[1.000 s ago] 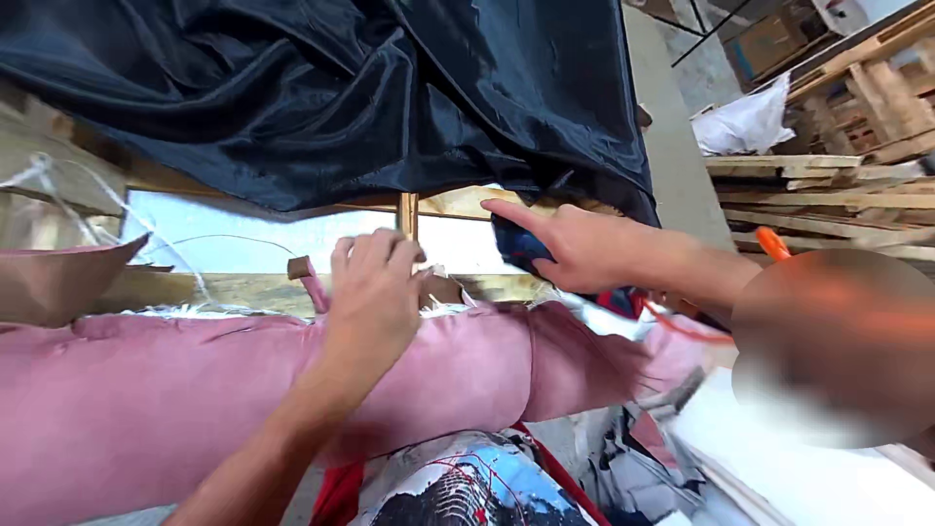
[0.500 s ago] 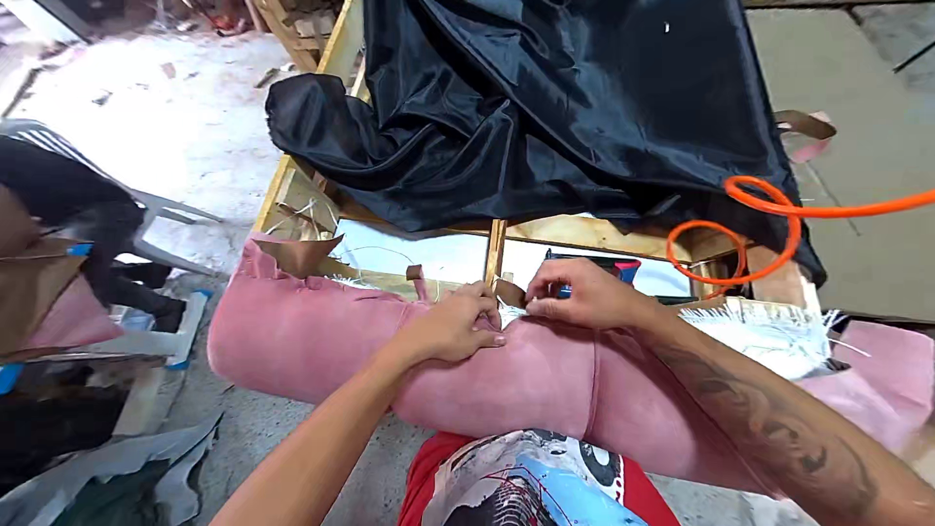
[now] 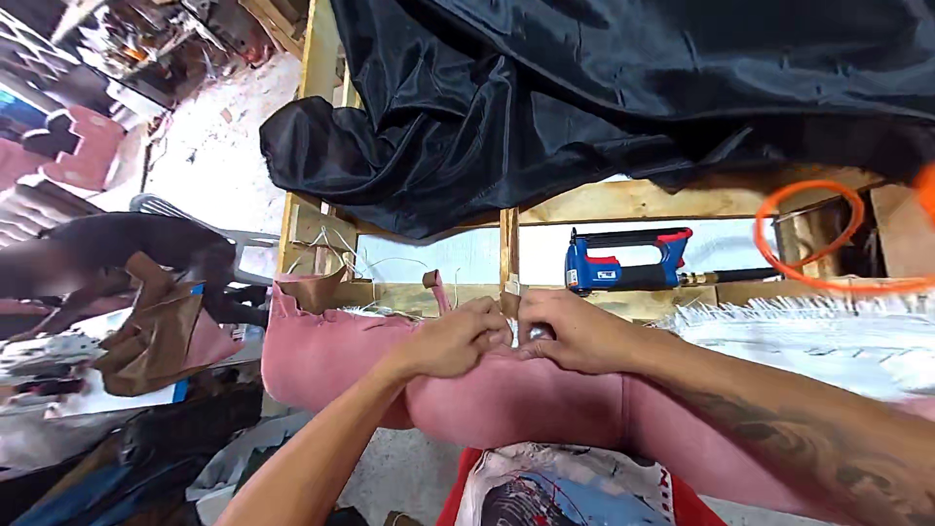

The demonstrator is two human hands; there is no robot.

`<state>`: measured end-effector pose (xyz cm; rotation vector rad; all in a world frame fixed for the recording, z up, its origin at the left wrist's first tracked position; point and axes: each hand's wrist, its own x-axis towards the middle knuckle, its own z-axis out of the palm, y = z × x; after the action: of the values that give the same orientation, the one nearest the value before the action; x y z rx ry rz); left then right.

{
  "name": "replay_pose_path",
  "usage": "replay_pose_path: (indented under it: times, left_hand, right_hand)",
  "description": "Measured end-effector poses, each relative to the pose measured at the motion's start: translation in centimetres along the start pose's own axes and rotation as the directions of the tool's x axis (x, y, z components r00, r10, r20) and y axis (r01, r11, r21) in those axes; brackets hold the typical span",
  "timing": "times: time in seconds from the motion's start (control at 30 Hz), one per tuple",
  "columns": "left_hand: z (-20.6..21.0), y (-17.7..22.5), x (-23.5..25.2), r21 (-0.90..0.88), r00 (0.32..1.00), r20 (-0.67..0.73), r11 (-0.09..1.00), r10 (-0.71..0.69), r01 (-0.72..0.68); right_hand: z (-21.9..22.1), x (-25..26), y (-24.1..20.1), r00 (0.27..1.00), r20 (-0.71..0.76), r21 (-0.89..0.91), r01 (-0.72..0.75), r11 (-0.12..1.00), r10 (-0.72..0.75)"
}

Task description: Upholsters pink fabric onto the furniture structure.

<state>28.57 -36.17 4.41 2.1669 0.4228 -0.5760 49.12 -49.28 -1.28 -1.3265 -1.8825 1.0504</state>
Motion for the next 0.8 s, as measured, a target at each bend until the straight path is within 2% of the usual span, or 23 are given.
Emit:
replay_pose_path:
  times: [0.07,0.17,0.23,0.3,0.37,0.43,0.53,0.6,0.67,0.7,0.77,0.8]
  left_hand:
    - [0.6,0.3,0.0,0.023,0.999,-0.032,0.999,-0.033,0.034]
    - [3.0,0.9,-0.3,0.179,0.967,-0.255,0.981,-0.031,0.079]
    - [5.5,-0.2,-0.7,0.286,0.859,-0.499,0.957,0.111,0.042]
    - [7.6,-1.1,-0.7,0.364,0.702,-0.668,0.931,0.249,0.016]
    - [8.6,-1.3,-0.4,0.397,0.599,-0.742,0.917,0.301,0.031]
    - [9.0,-1.4,-0.2,0.426,0.56,-0.765,0.902,0.319,0.068]
    - [8.1,-1.9,2.1,0.336,0.584,-0.779,0.939,0.23,0.079]
    - [7.2,-1.5,3.0,0.2,0.651,-0.755,0.973,0.077,0.118]
    - [5.9,0.0,1.9,-0.017,0.776,-0.608,0.98,-0.167,0.198]
    - [4.5,0.6,1.9,-0.108,0.816,-0.507,0.96,-0.276,0.258]
    - [1.9,1.3,2.8,-0.123,0.866,-0.319,0.923,-0.385,0.365]
    - [1.4,1.5,3.1,-0.085,0.879,-0.248,0.913,-0.408,0.4]
  right_hand:
    - [0.2,0.0,-0.1,0.999,0.001,0.023,-0.037,0.999,0.037]
    - [0.5,-0.3,-0.7,0.999,-0.016,-0.019,-0.036,0.999,0.036]
    - [0.2,-0.4,-0.4,1.0,-0.012,0.005,0.006,1.0,-0.006]
    - [0.0,-0.4,-0.1,1.0,0.015,0.018,0.025,1.0,-0.025]
    - [0.8,-0.3,0.0,0.998,-0.026,-0.061,0.06,0.996,-0.062]
    - [2.0,-0.5,-0.6,0.993,-0.09,-0.196,0.058,0.979,-0.077]
    - [2.9,-0.2,-0.8,0.964,-0.249,-0.359,-0.006,0.933,-0.09]
    - [3.4,-0.1,-0.9,0.954,-0.296,-0.363,-0.069,0.929,-0.045]
    - [3.8,-0.2,-1.5,0.96,-0.276,-0.256,-0.129,0.958,0.056]
    - [3.1,0.2,-1.0,0.953,-0.289,-0.203,-0.148,0.968,0.085]
    - [-0.8,0.8,0.8,0.924,-0.313,-0.153,-0.278,0.948,0.221]
    - [-2.7,0.7,2.0,0.901,-0.313,-0.212,-0.376,0.902,0.302]
